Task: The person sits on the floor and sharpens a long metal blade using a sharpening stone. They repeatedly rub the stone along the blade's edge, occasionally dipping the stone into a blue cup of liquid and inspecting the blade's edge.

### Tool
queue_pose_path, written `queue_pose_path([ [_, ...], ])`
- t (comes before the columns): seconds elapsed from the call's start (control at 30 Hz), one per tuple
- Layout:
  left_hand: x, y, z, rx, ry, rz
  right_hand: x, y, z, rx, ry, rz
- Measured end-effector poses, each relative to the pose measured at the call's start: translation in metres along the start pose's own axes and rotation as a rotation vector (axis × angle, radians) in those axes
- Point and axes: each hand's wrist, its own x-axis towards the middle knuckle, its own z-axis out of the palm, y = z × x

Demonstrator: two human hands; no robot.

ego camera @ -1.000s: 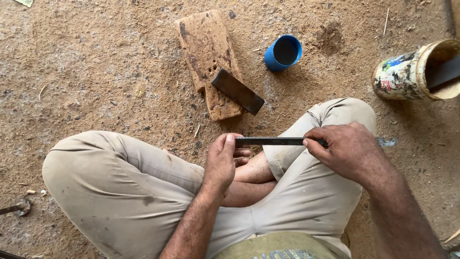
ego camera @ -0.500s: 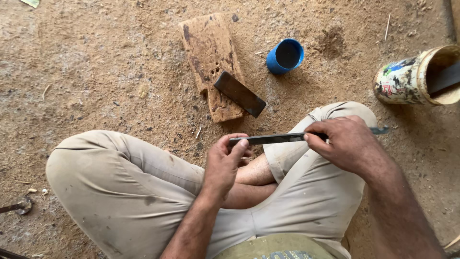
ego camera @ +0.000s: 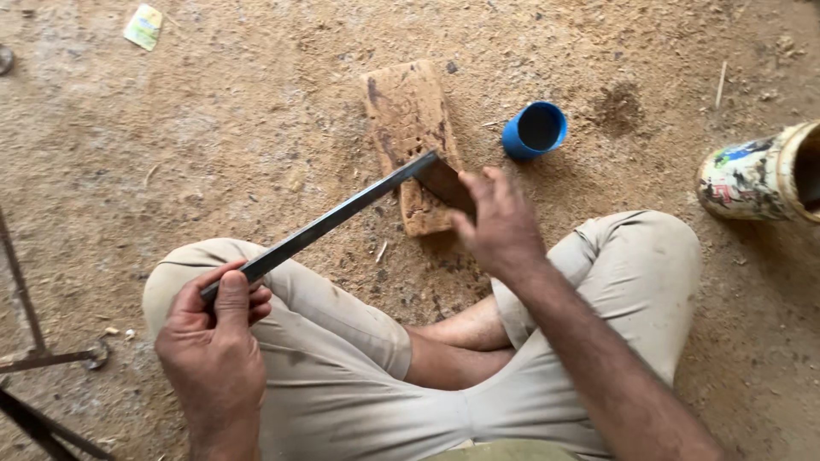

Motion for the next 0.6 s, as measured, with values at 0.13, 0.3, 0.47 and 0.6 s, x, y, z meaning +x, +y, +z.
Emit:
queue_pose_path([
  [0.13,0.002,-0.007,0.000,0.089,0.024,-0.005,-0.005,0.009,0.035,0.015,-0.129,0.021],
  [0.3,0.003,-0.005,0.004,0.200,0.029,-0.044,-0.004,0.027,0.049,0.068,-0.104,0.037],
  [0.47,0.006,0.009,0.007,0.330,-0.025,-0.137,0.000,0.027,0.041,0.123,-0.142,0.110],
  [0.6,0.008,0.014,0.007,0.536,-0.057,-0.218,-0.007,0.026,0.029,0.223,-0.198,0.339],
])
